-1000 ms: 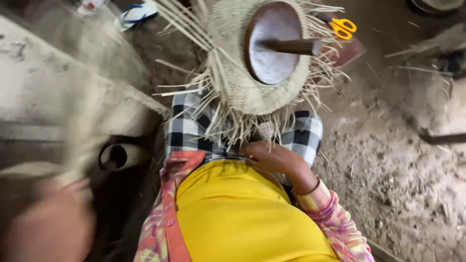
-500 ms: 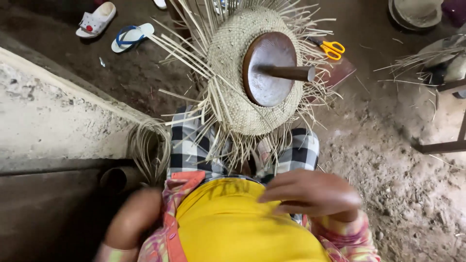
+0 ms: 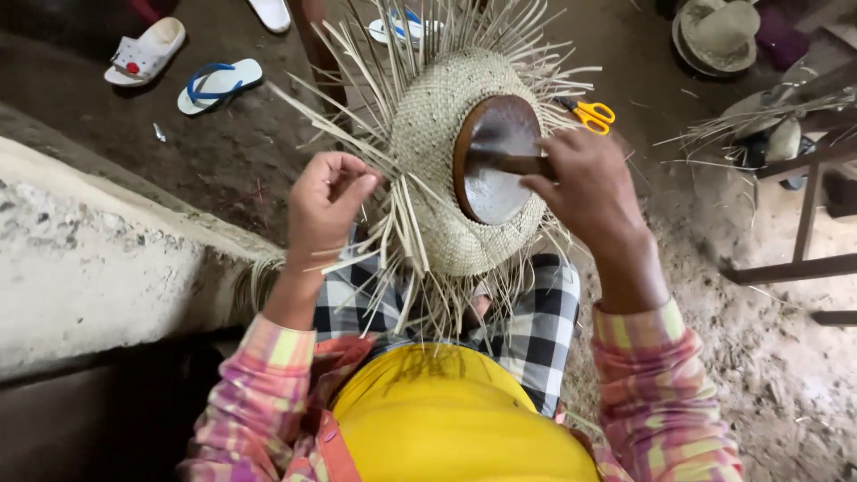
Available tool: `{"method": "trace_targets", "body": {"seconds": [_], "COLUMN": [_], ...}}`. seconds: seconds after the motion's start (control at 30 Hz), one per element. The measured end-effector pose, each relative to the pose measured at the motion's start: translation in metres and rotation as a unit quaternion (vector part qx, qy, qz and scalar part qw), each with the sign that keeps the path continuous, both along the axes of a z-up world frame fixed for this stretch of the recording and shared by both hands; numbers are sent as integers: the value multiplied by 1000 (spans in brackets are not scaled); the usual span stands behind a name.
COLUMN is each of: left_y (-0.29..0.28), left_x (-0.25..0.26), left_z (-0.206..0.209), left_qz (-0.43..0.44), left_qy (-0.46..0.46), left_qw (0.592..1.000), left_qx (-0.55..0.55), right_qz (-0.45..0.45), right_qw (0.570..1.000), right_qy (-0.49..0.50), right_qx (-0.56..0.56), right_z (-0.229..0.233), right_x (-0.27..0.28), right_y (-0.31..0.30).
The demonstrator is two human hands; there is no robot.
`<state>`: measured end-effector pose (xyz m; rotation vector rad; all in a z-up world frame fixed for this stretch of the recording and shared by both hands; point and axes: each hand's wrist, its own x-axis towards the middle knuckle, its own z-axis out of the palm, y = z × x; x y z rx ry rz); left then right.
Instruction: Weaving straw fibers to create or finish the brim of a hat using a wooden form.
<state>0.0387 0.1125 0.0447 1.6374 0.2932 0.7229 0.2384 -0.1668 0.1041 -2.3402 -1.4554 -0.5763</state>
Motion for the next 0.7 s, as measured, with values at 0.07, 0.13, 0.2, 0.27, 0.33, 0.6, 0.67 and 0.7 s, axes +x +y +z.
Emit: {"method": "trace_targets", "body": {"seconds": [0.07,0.13,0.2,0.27,0.33,0.6,0.67,0.7], "left_y": [-3,-15,-18,-9,-15,-27,-32,-28], "left_x": [6,5,3,5,7,19,24,28], "left_z": [-7,21,19,-10,-13,-4,-2,-22], "left_qz": [23,22,22,-48,-30,-27,-30,-32], "left_qy": [36,36,37,-99,-71,39,54,54], "left_qw": [999,991,969,882,917,964,989,989], "left_qx": [-17,-131,-244,-459,-392,-263,-133,-134], "right_qz": [-82,-115,-147,-169,-135,119,97,94], "right_qw": [985,973,957,913,941,974,971,971], "right_qy": [-17,-8,2,-17,-62,189,188,188], "right_qx": [-149,-199,-249,-371,-303,-46,-113,-114], "right_z": [-9,-2,-13,-41,0,11,13,21], "right_x": [5,5,15,36,-2,-37,-44,-36], "right_y": [9,20,25,25,55,93,93,90]}}
